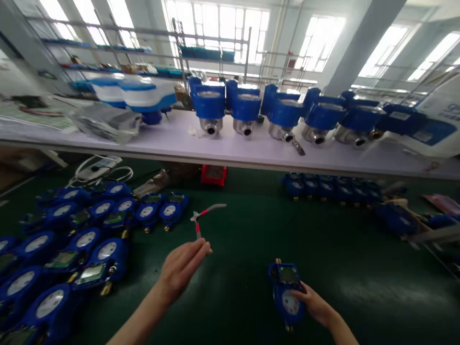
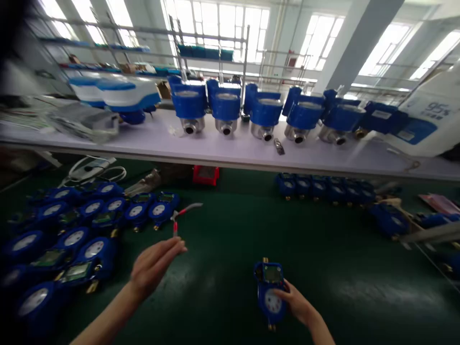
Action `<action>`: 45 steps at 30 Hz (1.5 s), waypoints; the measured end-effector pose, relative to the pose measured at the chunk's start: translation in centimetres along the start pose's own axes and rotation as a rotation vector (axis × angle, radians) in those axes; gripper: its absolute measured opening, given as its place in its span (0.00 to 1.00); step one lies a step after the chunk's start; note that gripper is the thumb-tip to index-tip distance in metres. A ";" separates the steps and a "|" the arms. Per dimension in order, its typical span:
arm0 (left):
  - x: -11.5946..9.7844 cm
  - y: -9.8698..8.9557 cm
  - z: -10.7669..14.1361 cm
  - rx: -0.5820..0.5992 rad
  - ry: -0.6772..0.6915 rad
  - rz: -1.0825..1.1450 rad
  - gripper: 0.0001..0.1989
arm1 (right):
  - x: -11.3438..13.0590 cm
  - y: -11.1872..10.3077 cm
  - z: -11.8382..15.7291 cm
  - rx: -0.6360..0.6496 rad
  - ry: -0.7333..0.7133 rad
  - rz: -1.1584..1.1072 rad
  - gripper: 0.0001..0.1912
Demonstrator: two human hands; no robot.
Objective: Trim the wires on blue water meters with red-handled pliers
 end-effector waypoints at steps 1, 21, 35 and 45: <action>-2.0 3.2 2.4 0.090 -0.003 0.053 0.20 | -0.1 -0.1 0.0 0.000 -0.016 0.005 0.44; -12.3 27.4 15.7 0.923 0.003 -0.014 0.45 | 0.7 0.1 2.2 -0.901 -0.736 0.834 0.62; -11.6 27.6 14.6 0.797 -0.155 0.213 0.27 | 1.4 0.3 3.3 -0.990 -0.782 0.840 0.52; -9.7 23.2 11.1 0.499 -0.950 0.760 0.26 | 0.5 -3.3 4.2 -0.866 -0.722 0.332 0.50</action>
Point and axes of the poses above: each hand's wrist, its own z-axis away from the middle knuckle, its own y-axis out of the palm, x = y × z, the point moved 10 cm from there along -z, towards the middle knuckle, and after that the axes turned 14 degrees about -z, right-handed, at the moved point
